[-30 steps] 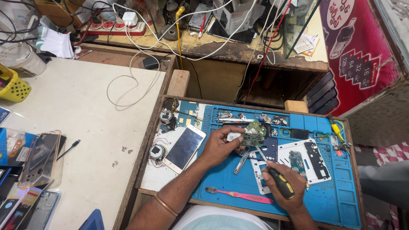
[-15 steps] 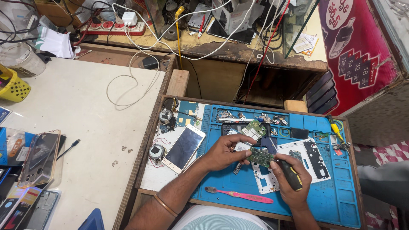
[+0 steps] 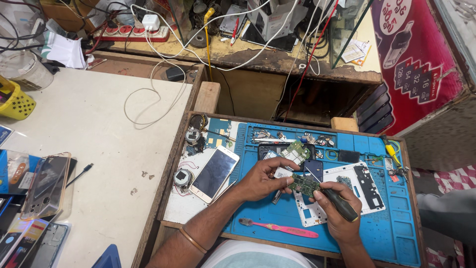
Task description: The person works on a disassembled smartphone motherboard at a repair bench, holding the board with one hand while using a screwdriver on its components. They reposition the board repeatedly, then set the screwdriver down and use a pink pry tool to work on the board and a small attached component.
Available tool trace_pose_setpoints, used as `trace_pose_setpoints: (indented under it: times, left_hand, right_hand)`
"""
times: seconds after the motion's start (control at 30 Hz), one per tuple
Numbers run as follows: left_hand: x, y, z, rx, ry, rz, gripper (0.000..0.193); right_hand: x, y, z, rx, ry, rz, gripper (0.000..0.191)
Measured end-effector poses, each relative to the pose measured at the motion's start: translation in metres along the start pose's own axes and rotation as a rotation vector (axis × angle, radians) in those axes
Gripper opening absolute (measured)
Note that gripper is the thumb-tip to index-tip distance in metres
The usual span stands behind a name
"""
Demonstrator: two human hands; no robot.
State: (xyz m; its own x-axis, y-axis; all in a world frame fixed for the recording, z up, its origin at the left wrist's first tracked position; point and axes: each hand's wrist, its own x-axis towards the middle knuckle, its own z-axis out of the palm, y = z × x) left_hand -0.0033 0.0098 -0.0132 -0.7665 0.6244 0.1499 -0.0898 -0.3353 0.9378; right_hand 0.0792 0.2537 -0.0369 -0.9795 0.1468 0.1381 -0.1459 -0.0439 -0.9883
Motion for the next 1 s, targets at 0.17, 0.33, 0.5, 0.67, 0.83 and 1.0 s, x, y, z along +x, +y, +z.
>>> trace_pose_setpoints:
  times: [0.17, 0.33, 0.5, 0.67, 0.83, 1.0]
  left_hand:
    - [0.001, -0.006, 0.001, -0.011, 0.026, -0.025, 0.032]
    - [0.002, -0.01, -0.001, 0.019, 0.019, -0.009, 0.024]
    - [0.002, -0.008, -0.001, -0.022, 0.027, -0.059, 0.027]
    - [0.004, -0.003, 0.001, -0.022, 0.033, -0.073, 0.031]
    - [0.0, 0.004, 0.005, 0.064, 0.016, -0.014, 0.045]
    - [-0.002, 0.011, 0.008, 0.285, 0.025, 0.035, 0.057]
  right_hand:
    - [-0.001, -0.001, -0.001, 0.016, -0.011, -0.009, 0.026]
    - [0.0, -0.001, 0.0, 0.01, -0.001, 0.002, 0.026]
    - [0.0, -0.003, 0.001, -0.01, 0.005, -0.014, 0.025]
    - [0.002, -0.002, 0.0, -0.007, 0.019, -0.02, 0.026]
    - [0.0, -0.001, -0.001, 0.018, 0.032, -0.032, 0.026]
    - [0.001, -0.002, -0.001, 0.024, 0.037, -0.031, 0.026]
